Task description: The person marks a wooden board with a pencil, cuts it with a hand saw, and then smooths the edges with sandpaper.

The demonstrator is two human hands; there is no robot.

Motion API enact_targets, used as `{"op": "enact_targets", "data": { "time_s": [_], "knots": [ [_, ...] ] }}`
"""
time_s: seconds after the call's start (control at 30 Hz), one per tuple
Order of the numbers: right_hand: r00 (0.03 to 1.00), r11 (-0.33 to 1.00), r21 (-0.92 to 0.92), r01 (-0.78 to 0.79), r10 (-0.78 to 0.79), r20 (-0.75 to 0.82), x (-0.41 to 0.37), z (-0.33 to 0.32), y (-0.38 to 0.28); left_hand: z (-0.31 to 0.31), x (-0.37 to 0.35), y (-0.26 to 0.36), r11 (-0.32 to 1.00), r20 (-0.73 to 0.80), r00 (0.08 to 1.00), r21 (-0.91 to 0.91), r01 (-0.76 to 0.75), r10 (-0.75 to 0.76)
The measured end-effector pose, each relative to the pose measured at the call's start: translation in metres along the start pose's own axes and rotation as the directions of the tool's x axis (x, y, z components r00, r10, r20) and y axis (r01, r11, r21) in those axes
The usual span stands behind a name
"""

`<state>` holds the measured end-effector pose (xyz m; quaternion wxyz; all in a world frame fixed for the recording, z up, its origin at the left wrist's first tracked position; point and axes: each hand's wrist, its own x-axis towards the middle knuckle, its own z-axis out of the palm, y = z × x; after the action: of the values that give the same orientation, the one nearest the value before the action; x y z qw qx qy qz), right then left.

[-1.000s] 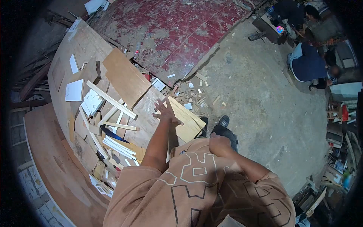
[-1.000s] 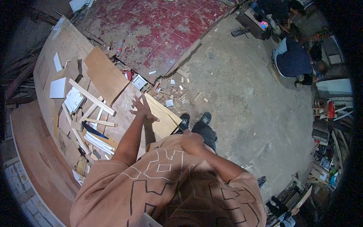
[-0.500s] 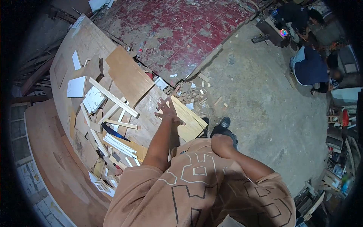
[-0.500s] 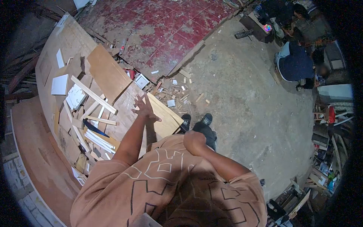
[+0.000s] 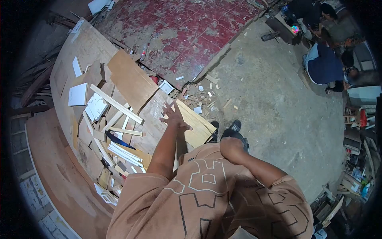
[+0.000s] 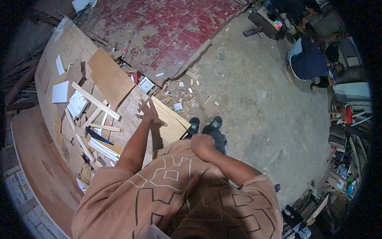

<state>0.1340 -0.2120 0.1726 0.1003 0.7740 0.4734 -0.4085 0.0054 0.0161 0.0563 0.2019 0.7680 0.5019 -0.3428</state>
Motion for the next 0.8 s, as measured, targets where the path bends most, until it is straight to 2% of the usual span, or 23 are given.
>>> {"op": "enact_targets", "data": {
  "time_s": [0.1, 0.17, 0.2, 0.27, 0.33, 0.4, 0.5, 0.67, 0.7, 0.77, 0.8],
  "knots": [
    [0.999, 0.998, -0.063, -0.007, 0.003, -0.05, 0.057, 0.041, -0.011, 0.001, 0.001, 0.002, 1.0, 0.002, 1.0, 0.003, 0.022, -0.022],
    [0.998, 0.998, 0.05, -0.03, 0.032, -0.047, 0.113, 0.072, -0.015, 0.001, -0.001, 0.001, 1.0, 0.006, 1.0, 0.001, 0.022, -0.022],
    [0.999, 0.999, 0.048, -0.023, 0.025, -0.047, 0.122, 0.082, -0.013, -0.001, -0.001, 0.001, 1.0, 0.002, 1.0, 0.004, 0.014, -0.014],
    [0.981, 0.996, 0.093, -0.016, 0.033, -0.19, 0.128, 0.093, -0.01, -0.002, -0.001, 0.0, 1.0, 0.006, 1.0, 0.016, 0.02, -0.021],
    [0.993, 0.992, 0.108, -0.062, 0.072, -0.088, 0.081, 0.066, 0.001, -0.001, -0.002, 0.001, 1.0, 0.019, 1.0, 0.025, 0.017, -0.018],
    [1.0, 0.999, 0.031, -0.006, 0.006, -0.006, 0.038, 0.039, 0.009, -0.001, -0.001, 0.002, 1.0, 0.008, 1.0, 0.018, 0.02, -0.02],
    [0.999, 1.0, -0.014, 0.003, -0.002, 0.043, 0.004, -0.005, -0.002, -0.006, -0.002, 0.003, 1.0, 0.031, 0.999, 0.011, 0.024, -0.024],
    [0.991, 0.983, 0.127, -0.13, 0.131, 0.006, 0.102, 0.046, -0.029, -0.005, -0.005, 0.002, 0.999, 0.027, 0.999, -0.005, 0.031, -0.031],
    [0.992, 0.984, 0.125, -0.128, 0.128, 0.006, 0.11, 0.057, -0.024, -0.006, -0.003, 0.002, 0.999, 0.018, 0.999, -0.012, 0.032, -0.032],
    [0.992, 0.986, 0.165, -0.025, 0.045, -0.116, 0.116, 0.074, -0.009, -0.003, -0.001, 0.0, 0.999, 0.013, 1.0, -0.014, 0.029, -0.029],
    [0.992, 0.99, 0.133, -0.047, 0.062, -0.112, 0.104, 0.077, 0.001, -0.002, 0.0, 0.0, 1.0, 0.012, 1.0, -0.018, 0.022, -0.022]
  ]
}}
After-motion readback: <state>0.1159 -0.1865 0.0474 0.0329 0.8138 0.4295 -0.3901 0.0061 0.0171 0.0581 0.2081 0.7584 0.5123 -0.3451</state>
